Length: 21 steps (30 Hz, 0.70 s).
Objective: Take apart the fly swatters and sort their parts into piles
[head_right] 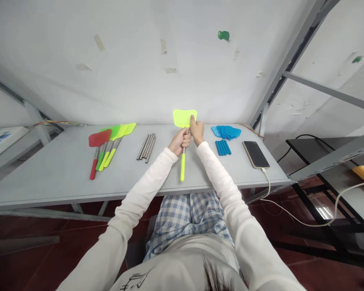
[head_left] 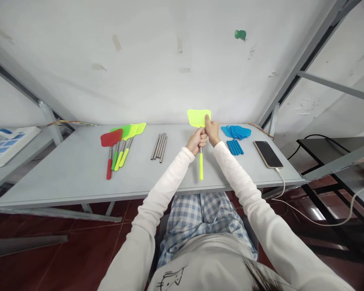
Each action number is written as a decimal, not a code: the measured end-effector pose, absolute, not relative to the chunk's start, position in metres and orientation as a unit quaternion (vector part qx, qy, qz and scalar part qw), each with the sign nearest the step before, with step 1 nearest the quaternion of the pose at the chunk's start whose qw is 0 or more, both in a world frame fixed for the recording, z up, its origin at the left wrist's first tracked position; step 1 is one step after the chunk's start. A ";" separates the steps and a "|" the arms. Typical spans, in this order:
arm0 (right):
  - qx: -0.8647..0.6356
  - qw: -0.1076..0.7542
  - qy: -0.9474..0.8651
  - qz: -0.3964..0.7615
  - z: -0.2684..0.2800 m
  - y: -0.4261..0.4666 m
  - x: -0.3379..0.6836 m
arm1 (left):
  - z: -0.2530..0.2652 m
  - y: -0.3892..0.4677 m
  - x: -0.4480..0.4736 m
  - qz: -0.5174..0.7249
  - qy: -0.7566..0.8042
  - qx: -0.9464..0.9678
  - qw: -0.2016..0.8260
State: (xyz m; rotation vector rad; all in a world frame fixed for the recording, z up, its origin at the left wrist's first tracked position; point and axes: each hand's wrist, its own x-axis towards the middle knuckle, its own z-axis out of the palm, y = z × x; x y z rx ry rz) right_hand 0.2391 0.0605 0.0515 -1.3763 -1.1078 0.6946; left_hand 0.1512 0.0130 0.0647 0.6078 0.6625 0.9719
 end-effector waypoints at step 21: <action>-0.561 0.670 -0.278 0.399 0.078 0.111 0.262 | 0.088 -0.026 0.176 0.419 0.351 0.245 0.801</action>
